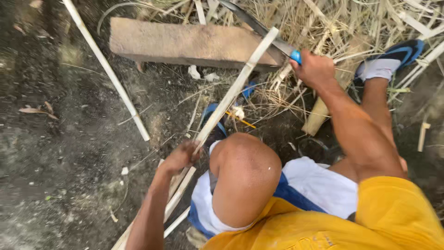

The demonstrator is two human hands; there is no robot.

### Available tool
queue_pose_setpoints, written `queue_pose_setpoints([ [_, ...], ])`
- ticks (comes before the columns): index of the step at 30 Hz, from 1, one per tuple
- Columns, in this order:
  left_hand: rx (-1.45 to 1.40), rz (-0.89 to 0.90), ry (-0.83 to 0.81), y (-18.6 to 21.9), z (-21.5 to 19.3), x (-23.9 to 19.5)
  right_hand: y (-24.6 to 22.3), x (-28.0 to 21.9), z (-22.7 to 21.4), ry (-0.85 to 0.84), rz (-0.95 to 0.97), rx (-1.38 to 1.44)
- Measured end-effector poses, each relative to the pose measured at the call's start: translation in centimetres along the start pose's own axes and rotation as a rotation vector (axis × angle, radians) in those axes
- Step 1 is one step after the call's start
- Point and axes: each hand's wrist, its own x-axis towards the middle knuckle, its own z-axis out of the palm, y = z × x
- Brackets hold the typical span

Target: The person sits on the ground and uses a machete to split long bamboo poles into thin strips. The bamboo is held against a wooden block, and the machete is used to shave and split the material into usable pieces.

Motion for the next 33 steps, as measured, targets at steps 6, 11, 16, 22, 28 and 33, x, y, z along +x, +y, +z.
queue_pose_setpoints([
  [6,-0.086,-0.093,0.034,1.7,1.9,3.0,-6.4,-1.0,1.5,-0.021,-0.084,0.238],
  [11,-0.167,-0.066,0.069,1.6,0.7,2.1,-4.2,-1.2,1.3,-0.059,-0.164,0.076],
  [16,0.345,0.147,0.220,2.7,0.7,0.9,-0.8,-0.3,-0.2,0.067,0.368,0.476],
  [22,0.999,0.770,0.716,12.5,2.1,6.6,-5.5,-3.9,5.2,-0.018,0.346,0.687],
  [28,0.659,0.926,0.496,24.3,8.1,8.8,-5.3,-6.3,9.8,0.314,0.260,0.790],
  [33,0.727,0.879,0.471,21.1,7.3,9.8,-4.6,-7.6,8.0,0.124,0.531,1.358],
])
